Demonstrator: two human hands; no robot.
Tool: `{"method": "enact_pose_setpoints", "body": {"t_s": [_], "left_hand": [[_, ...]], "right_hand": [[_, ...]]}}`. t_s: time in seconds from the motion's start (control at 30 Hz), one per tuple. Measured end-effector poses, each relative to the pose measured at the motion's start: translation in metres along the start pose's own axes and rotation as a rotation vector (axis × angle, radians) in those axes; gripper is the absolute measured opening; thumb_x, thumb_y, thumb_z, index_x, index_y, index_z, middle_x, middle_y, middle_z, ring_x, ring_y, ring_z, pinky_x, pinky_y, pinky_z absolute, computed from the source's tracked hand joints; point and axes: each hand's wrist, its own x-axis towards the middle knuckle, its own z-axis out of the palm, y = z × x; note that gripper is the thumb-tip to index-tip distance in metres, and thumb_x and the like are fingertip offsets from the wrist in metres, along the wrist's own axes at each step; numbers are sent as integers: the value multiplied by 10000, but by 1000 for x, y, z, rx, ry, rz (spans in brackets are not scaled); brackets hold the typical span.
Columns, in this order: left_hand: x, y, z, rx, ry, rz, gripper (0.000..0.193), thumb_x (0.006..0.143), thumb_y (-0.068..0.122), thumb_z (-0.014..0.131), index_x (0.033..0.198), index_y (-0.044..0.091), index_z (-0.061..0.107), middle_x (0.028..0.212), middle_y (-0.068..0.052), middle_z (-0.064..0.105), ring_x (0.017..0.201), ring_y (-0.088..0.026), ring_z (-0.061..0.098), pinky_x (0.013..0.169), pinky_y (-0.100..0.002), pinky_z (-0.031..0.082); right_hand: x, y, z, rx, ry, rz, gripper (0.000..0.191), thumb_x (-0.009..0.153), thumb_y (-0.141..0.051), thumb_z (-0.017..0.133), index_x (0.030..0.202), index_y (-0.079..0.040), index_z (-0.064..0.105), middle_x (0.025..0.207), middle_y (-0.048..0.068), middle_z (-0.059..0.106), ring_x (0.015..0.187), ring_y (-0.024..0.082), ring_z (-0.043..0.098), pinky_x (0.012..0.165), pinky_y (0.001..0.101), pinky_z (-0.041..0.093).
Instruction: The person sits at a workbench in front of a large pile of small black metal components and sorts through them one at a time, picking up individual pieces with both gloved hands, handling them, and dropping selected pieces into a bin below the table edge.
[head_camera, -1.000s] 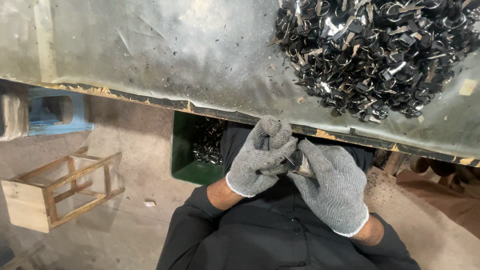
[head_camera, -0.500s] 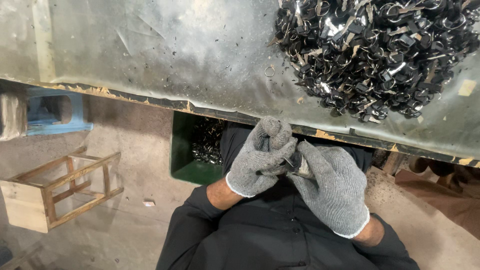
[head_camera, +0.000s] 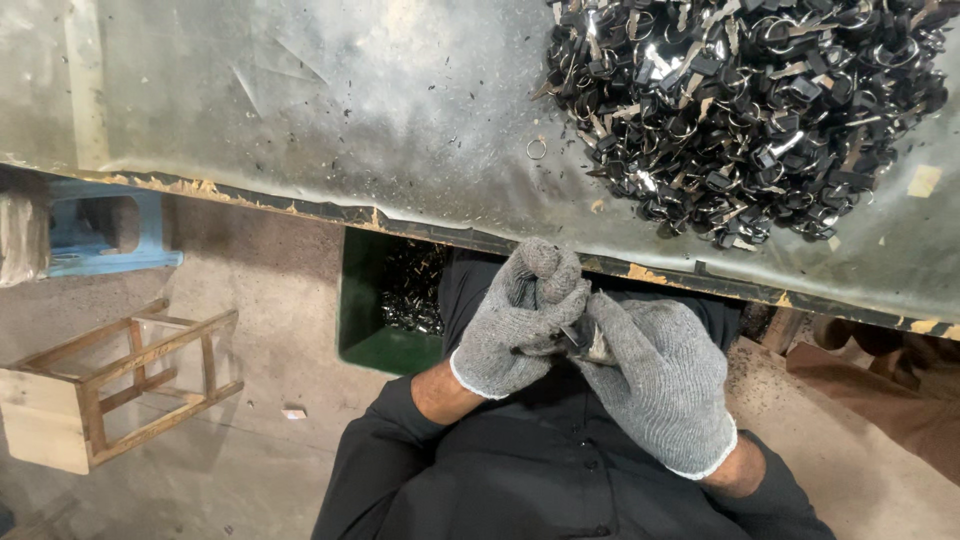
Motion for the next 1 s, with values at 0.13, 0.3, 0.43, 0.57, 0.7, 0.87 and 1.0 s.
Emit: {"method": "enact_pose_setpoints", "body": {"t_s": [0.13, 0.3, 0.43, 0.57, 0.7, 0.87, 1.0], "left_hand": [[0, 0, 3, 4, 154, -50, 361, 879, -155, 600, 1120, 102, 519, 1032, -25, 518, 957, -116, 619, 840, -249, 565], [-2, 1, 2, -11, 37, -30, 340, 943, -166, 616, 1131, 96, 507, 1047, -21, 499, 948, -103, 590, 788, -227, 539], [-1, 2, -1, -157, -107, -39, 358, 943, -163, 631, 1135, 106, 495, 1071, -31, 498, 821, -74, 553, 561, -155, 474], [-3, 1, -2, -199, -178, -34, 386, 919, -130, 674, 1141, 123, 484, 1055, -28, 485, 819, -74, 546, 615, -193, 456], [-3, -1, -2, -78, -41, -24, 391, 917, -119, 703, 1118, 125, 472, 1046, -23, 477, 812, -68, 534, 617, -178, 444], [-1, -3, -5, -113, -42, -20, 379, 906, -121, 663, 1149, 107, 482, 1065, -39, 502, 809, -85, 553, 614, -179, 452], [-1, -6, -7, -58, 24, -24, 370, 901, -142, 617, 1139, 103, 476, 1071, -45, 490, 916, -111, 566, 753, -216, 506]], "right_hand": [[0, 0, -1, -18, -41, -3, 663, 658, -156, 885, 1260, -41, 633, 1038, 146, 707, 931, 362, 677, 818, 476, 539], [-1, -2, -1, 17, -20, 17, 660, 689, -181, 887, 1278, -37, 627, 1018, 138, 696, 925, 348, 679, 809, 466, 545], [-1, -4, 0, 61, -83, 254, 637, 717, -191, 883, 1274, -30, 620, 960, 150, 688, 853, 336, 695, 727, 439, 557], [-1, -2, 2, 83, -13, 245, 586, 801, -144, 825, 1312, -2, 577, 1026, 184, 683, 886, 356, 704, 736, 425, 565], [-3, 0, 3, 16, -138, 292, 621, 722, -201, 867, 1257, -18, 610, 941, 175, 687, 807, 358, 697, 679, 449, 554], [-5, 2, 4, 32, -68, 100, 655, 755, -211, 870, 1301, 9, 582, 941, 154, 684, 818, 360, 687, 692, 468, 540], [-4, 3, 2, 36, -51, 25, 657, 728, -207, 857, 1286, 0, 580, 1031, 175, 706, 877, 368, 701, 733, 466, 555]]}}
